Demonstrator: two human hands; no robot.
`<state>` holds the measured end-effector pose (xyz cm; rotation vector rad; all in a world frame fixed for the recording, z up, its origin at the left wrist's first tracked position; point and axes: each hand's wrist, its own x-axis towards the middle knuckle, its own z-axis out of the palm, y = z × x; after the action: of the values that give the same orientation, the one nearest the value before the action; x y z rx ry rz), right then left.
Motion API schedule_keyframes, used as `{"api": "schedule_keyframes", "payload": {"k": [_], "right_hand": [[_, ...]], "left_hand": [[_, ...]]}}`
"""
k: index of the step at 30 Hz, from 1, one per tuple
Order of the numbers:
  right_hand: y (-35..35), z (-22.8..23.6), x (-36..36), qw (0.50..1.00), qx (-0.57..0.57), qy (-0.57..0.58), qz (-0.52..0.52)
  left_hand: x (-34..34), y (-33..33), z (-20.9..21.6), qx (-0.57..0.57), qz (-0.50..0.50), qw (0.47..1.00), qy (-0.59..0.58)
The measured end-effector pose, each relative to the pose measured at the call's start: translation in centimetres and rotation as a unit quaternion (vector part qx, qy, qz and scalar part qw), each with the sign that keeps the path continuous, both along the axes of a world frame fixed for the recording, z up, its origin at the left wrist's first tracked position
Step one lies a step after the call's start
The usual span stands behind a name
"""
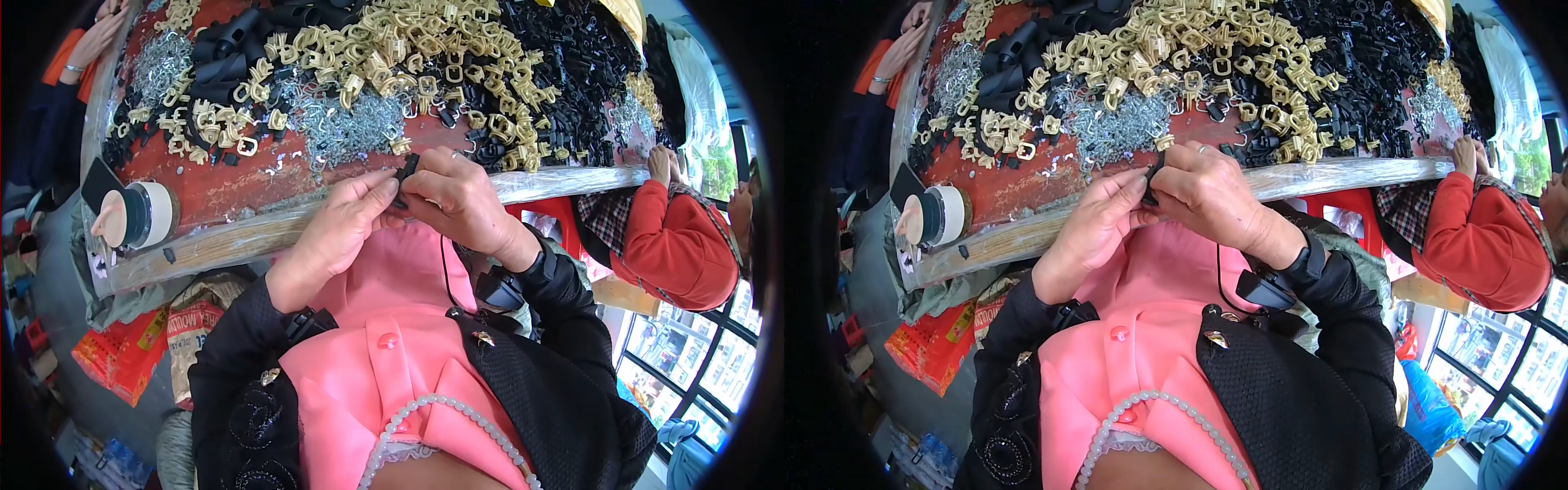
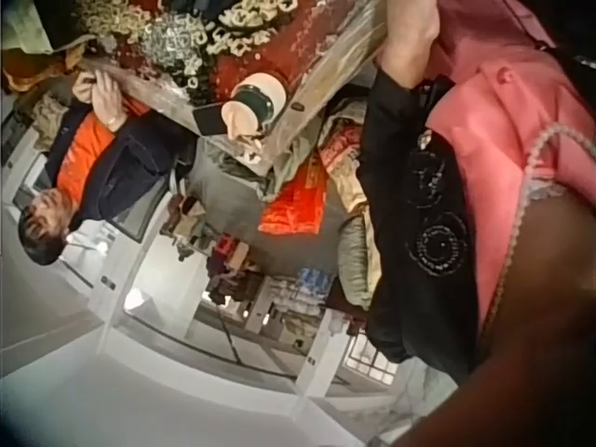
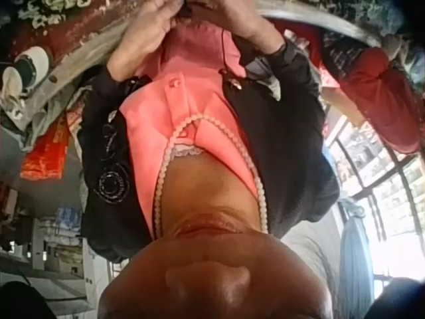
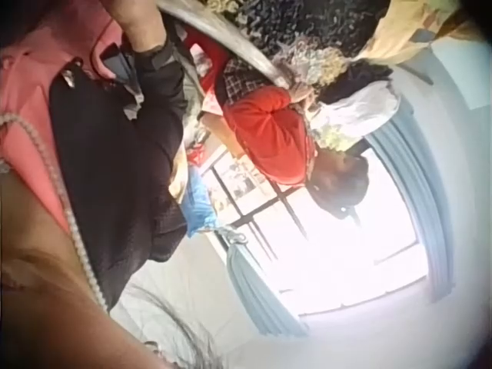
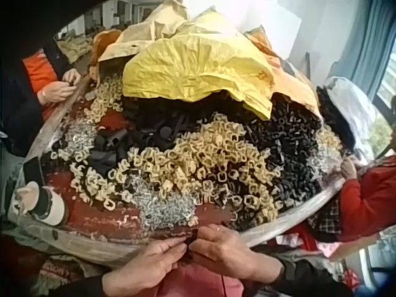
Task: Manually assembling small plastic clips with metal rings.
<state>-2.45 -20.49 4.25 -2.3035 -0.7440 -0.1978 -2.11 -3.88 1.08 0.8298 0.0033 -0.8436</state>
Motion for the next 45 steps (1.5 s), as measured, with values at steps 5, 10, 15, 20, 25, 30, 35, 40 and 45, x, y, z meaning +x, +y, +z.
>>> {"api": "schedule_keyframes", "payload": {"k": [5, 10, 15, 20, 25, 30, 35, 40, 45], "right_hand": [[-0.1, 0.6, -0.2, 0.997, -0.033, 0.074, 0.000], [-0.4, 0.2, 0.3, 0.989, 0.028, 0.146, -0.002], [-2.9, -1.2, 2.5, 0.980, 0.121, 0.155, -0.010], [-5.1, -3.6, 5.4, 0.972, -0.185, -0.077, -0.125], [-4.9, -4.9, 6.0, 0.939, -0.303, -0.097, -0.132], [-5.1, -5.0, 5.5, 0.940, -0.288, -0.136, -0.120], [-5.4, -3.5, 4.1, 0.992, 0.002, 0.047, -0.116], [-5.4, -1.7, 3.8, 0.784, 0.367, 0.499, -0.044], [-3.5, -1.7, 2.7, 0.616, 0.500, 0.606, -0.052]], "left_hand": [[-0.3, -0.3, 0.0, 0.034, -0.027, 0.998, -0.045], [0.2, -0.3, -0.3, 0.019, -0.024, 1.000, 0.007], [1.0, 0.4, -0.6, -0.006, 0.006, 0.999, 0.053], [1.7, 0.8, -0.3, 0.003, 0.037, 0.998, 0.048], [1.3, 0.8, -0.5, 0.010, 0.043, 0.999, 0.031], [1.0, 1.2, -0.4, 0.000, 0.053, 0.998, 0.022], [1.4, 1.0, 0.2, 0.018, 0.082, 0.996, -0.004], [2.7, -0.3, 0.6, 0.007, 0.090, 0.995, -0.039], [3.4, -1.3, 0.5, -0.044, 0.083, 0.994, -0.053]]}}
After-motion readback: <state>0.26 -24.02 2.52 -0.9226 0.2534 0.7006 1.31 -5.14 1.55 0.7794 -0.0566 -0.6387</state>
